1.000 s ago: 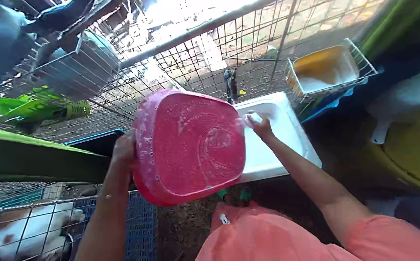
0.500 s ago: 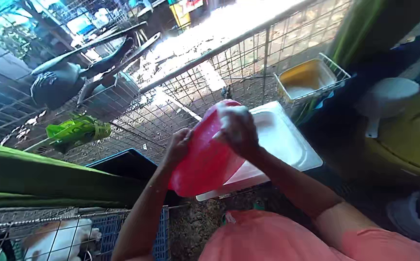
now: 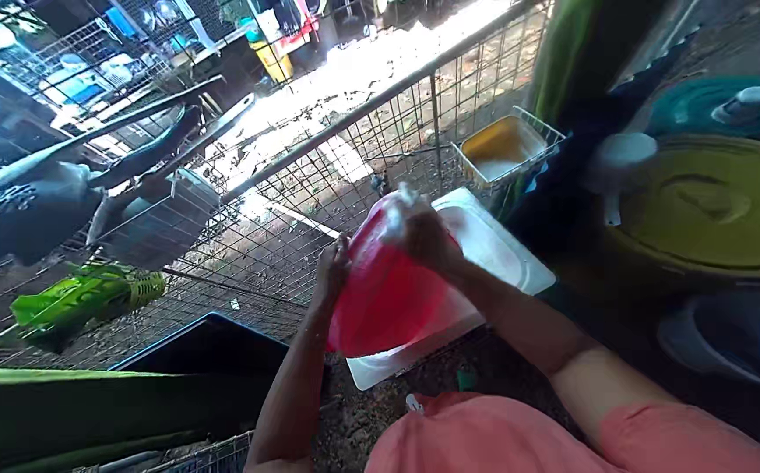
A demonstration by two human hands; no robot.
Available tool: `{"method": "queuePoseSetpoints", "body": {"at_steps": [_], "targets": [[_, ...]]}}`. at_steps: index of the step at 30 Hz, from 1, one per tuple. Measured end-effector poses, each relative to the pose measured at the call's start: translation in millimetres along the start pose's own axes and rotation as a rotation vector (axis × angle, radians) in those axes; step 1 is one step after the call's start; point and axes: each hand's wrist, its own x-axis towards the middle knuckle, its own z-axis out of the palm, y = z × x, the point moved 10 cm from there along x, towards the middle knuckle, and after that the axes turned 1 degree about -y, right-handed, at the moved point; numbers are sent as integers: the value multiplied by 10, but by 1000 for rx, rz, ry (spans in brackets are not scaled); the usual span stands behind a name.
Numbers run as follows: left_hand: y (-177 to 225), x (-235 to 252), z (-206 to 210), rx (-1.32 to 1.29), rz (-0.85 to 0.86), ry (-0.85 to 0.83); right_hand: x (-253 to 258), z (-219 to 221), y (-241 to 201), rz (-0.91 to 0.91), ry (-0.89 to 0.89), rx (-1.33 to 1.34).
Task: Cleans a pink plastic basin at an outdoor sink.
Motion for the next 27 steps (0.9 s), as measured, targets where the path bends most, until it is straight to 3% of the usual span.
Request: {"method": "queuePoseSetpoints", "body": {"at_steps": [2, 4, 6, 8, 10, 11, 12, 13, 15, 17, 18, 21, 23, 25, 27], "targets": [[58, -92, -16, 68, 22, -7, -183, 227, -693, -214, -23, -15], [92, -175, -43, 146, 41, -13, -176, 250, -818, -272, -24, 30], [53, -227, -83, 200, 52, -5, 30, 137, -356, -204, -2, 54], [-46, -287, -161, 201, 52, 20, 241, 142, 400, -40, -119, 190], [-110, -352, -211, 193, 46, 52, 203, 458, 1189, 309, -340, 371], [-107, -367, -224, 200, 40, 59, 139, 598, 1443, 501, -373, 462], [-93, -358, -236, 211, 33, 62, 145, 609, 1447, 548, -349, 479], [-79, -339, -233, 217, 28, 61, 221, 485, 1201, 440, -295, 395], [-65, -335, -175, 223, 11, 41, 264, 187, 273, 71, -171, 118], [-31, -350, -120, 236, 26, 24, 184, 155, -361, -72, -176, -50], [-28, -376, -108, 226, 52, 17, 169, 151, -419, -87, -181, -32], [-134, -465, -205, 143, 107, 39, 269, 110, 226, -15, -246, 314], [-276, -570, -276, 65, 107, 80, 101, 329, 984, 236, -321, 557], [-310, -707, -327, 28, 88, 96, -80, 489, 1433, 366, -283, 549], [-264, -809, -395, 7, 99, 137, -61, 373, 1409, 309, -211, 466]]}}
